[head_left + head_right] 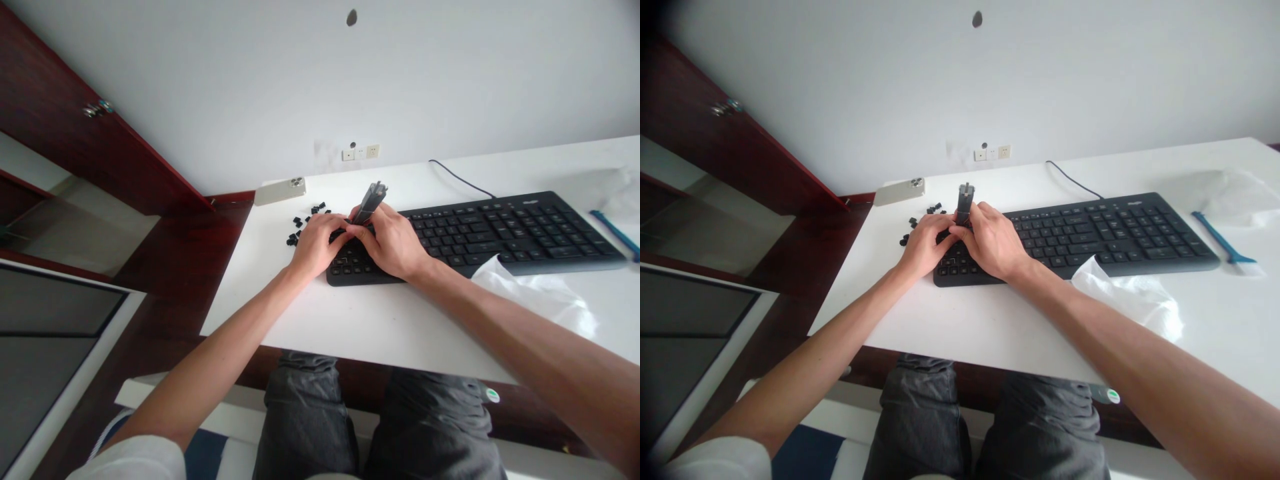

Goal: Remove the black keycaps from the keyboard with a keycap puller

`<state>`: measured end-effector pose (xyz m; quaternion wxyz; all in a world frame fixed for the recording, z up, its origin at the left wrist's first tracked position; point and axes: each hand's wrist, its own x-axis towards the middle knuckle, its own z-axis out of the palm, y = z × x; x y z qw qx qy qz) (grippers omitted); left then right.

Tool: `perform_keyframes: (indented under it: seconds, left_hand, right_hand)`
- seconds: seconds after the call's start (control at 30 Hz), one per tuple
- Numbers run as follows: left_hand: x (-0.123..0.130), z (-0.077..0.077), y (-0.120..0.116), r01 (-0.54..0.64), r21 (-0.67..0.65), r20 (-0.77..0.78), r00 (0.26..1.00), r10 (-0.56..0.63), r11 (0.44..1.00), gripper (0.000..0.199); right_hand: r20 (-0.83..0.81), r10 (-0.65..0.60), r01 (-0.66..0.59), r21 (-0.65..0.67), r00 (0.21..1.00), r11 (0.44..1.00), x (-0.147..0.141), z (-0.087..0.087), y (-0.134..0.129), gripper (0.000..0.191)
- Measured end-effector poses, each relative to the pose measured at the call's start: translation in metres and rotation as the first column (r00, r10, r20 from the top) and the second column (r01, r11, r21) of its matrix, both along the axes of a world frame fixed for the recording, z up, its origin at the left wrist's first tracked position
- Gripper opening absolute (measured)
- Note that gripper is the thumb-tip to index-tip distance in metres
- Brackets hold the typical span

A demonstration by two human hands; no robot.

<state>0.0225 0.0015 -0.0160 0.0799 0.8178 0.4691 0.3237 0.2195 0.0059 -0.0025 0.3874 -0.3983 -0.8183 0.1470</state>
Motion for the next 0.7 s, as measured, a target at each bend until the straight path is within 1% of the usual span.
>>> perform_keyframes:
  seconds: [0.07,0.13,0.17,0.2,0.33,0.43,0.53,0.6,0.7]
  left_hand:
    - [0.0,0.0,0.0,-0.008,-0.001,0.003,1.0,0.008,1.0,0.009]
    - [0.001,0.0,-0.001,-0.017,-0.009,0.008,1.0,0.017,1.0,0.007]
    - [0.001,0.0,-0.001,-0.019,-0.01,0.011,1.0,0.02,1.0,0.006]
    - [0.002,-0.001,-0.001,-0.02,-0.009,0.012,1.0,0.02,1.0,0.007]
    - [0.002,0.001,-0.002,-0.015,0.003,0.013,1.0,0.015,1.0,0.009]
    - [-0.003,0.008,-0.001,-0.032,0.057,0.048,0.998,0.03,0.998,0.01]
    - [-0.012,0.015,0.001,-0.146,0.103,0.081,0.987,0.138,0.984,0.01]
    - [-0.019,0.017,0.004,-0.22,0.082,0.077,0.974,0.214,0.972,0.011]
    - [-0.028,0.014,0.007,-0.274,0.023,0.051,0.961,0.272,0.962,0.014]
  right_hand:
    - [-0.108,-0.071,0.073,0.015,0.992,0.997,0.002,0.002,0.002,0.031]
    - [-0.251,-0.186,0.195,0.011,0.95,0.981,0.005,0.004,0.005,0.032]
    - [-0.303,-0.23,0.241,-0.002,0.925,0.97,0.006,0.004,0.008,0.033]
    - [-0.328,-0.25,0.259,-0.017,0.911,0.966,0.008,0.004,0.01,0.033]
    - [-0.311,-0.222,0.214,-0.06,0.924,0.975,0.011,-0.002,0.018,0.038]
    - [-0.303,-0.205,0.196,-0.062,0.93,0.979,0.011,-0.006,0.02,0.04]
    - [-0.29,-0.172,0.154,-0.087,0.941,0.984,0.012,-0.004,0.021,0.04]
    - [-0.276,-0.12,0.091,-0.114,0.954,0.989,0.014,-0.001,0.021,0.039]
    - [-0.263,-0.018,-0.032,-0.183,0.965,0.983,0.016,0.004,0.02,0.035]
